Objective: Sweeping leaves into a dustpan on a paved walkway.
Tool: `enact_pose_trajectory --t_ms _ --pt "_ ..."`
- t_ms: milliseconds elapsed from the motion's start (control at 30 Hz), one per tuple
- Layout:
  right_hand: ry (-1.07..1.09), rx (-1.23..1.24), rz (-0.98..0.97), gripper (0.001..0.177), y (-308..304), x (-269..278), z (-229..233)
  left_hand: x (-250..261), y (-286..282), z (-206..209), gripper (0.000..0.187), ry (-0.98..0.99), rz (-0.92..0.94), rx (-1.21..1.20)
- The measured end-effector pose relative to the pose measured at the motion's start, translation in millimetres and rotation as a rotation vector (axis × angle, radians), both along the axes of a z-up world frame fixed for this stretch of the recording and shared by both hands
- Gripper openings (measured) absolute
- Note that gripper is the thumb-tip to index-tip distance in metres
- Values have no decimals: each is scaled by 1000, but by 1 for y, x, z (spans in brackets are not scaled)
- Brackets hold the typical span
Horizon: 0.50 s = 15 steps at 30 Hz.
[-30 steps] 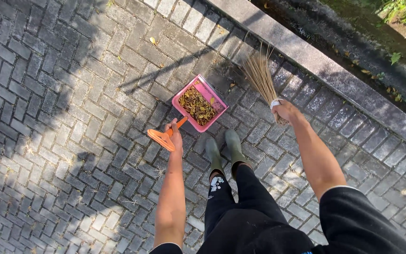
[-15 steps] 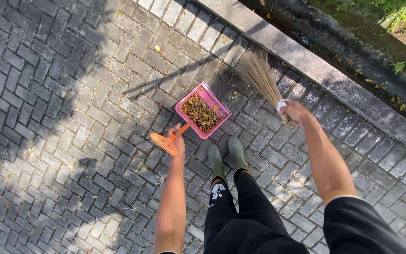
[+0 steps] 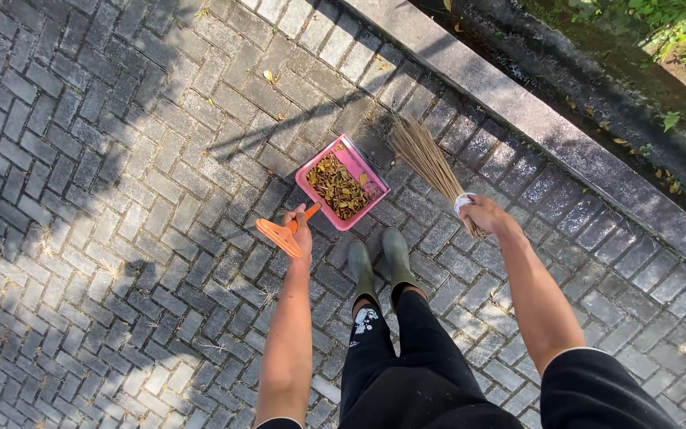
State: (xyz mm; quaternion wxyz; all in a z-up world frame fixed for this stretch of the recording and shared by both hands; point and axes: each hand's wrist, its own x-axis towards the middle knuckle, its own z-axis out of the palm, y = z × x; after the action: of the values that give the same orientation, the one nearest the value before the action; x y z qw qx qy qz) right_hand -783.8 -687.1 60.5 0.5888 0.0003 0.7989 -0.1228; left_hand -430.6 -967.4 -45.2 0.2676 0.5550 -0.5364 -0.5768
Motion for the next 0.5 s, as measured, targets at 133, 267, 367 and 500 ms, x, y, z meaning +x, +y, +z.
enact_pose_trajectory --t_ms 133,267,367,500 --pt "124 -209 54 61 2 -6 -17 -1 4 9 25 -107 2 42" --pt "201 -152 141 64 -63 -46 -61 -5 6 14 20 -79 -21 -10" --pt "143 -107 169 55 -105 -65 -105 -8 11 20 21 -86 -15 9" --pt "105 -27 515 43 -115 -44 -116 -17 3 34 22 -47 11 52"
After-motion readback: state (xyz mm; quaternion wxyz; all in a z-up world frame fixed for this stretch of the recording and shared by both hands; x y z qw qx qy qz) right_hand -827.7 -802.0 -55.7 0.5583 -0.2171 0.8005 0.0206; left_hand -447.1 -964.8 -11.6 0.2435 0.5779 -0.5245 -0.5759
